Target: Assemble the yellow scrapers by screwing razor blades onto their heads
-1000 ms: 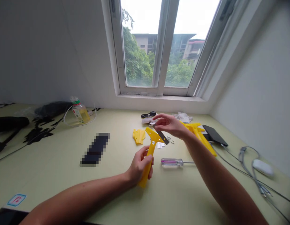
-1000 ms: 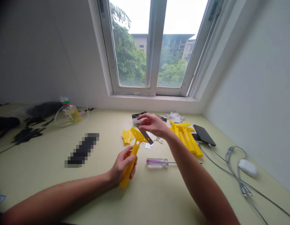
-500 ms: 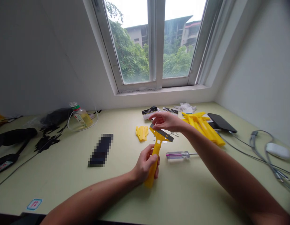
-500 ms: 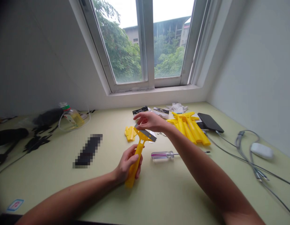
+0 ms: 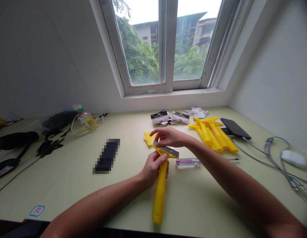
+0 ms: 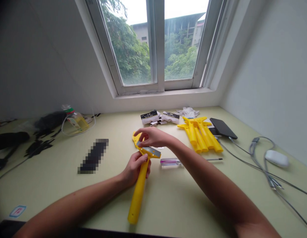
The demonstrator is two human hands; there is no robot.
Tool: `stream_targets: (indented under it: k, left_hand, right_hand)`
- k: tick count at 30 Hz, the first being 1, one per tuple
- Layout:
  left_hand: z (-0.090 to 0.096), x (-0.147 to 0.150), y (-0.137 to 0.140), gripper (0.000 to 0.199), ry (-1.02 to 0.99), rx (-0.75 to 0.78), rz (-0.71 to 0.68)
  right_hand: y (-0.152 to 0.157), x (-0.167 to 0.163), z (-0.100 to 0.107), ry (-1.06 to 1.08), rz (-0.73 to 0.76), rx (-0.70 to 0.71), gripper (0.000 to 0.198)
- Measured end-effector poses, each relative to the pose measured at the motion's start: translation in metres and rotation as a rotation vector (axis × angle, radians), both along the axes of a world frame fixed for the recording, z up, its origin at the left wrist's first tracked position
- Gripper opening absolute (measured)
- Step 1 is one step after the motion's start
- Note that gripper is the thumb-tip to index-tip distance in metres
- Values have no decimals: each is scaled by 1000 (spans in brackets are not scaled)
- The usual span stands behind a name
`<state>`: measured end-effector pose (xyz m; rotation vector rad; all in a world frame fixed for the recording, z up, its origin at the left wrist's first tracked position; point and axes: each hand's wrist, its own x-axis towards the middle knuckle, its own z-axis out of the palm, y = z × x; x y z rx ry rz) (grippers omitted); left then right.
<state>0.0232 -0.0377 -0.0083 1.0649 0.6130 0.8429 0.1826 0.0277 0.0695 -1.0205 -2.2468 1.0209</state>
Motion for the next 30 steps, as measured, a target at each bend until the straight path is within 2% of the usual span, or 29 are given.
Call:
stream_targets:
  k: [6,19,26,30]
  left_hand:
    - [3,2,4,28,-30,-89,100]
    - [5,2,4,33,10,-70,179]
    - [6,0,3,35,58,-62,237]
    - [5,-1,2,36,55,-31,230]
  right_hand:
    - [0,-3,-2,27,28,-19,40]
    - [-10,-15,-2,43,-30,-10,28]
    - [-12,-3,7,-109,58,-38,34]
    - [-11,2,8,-128,89,-91,31]
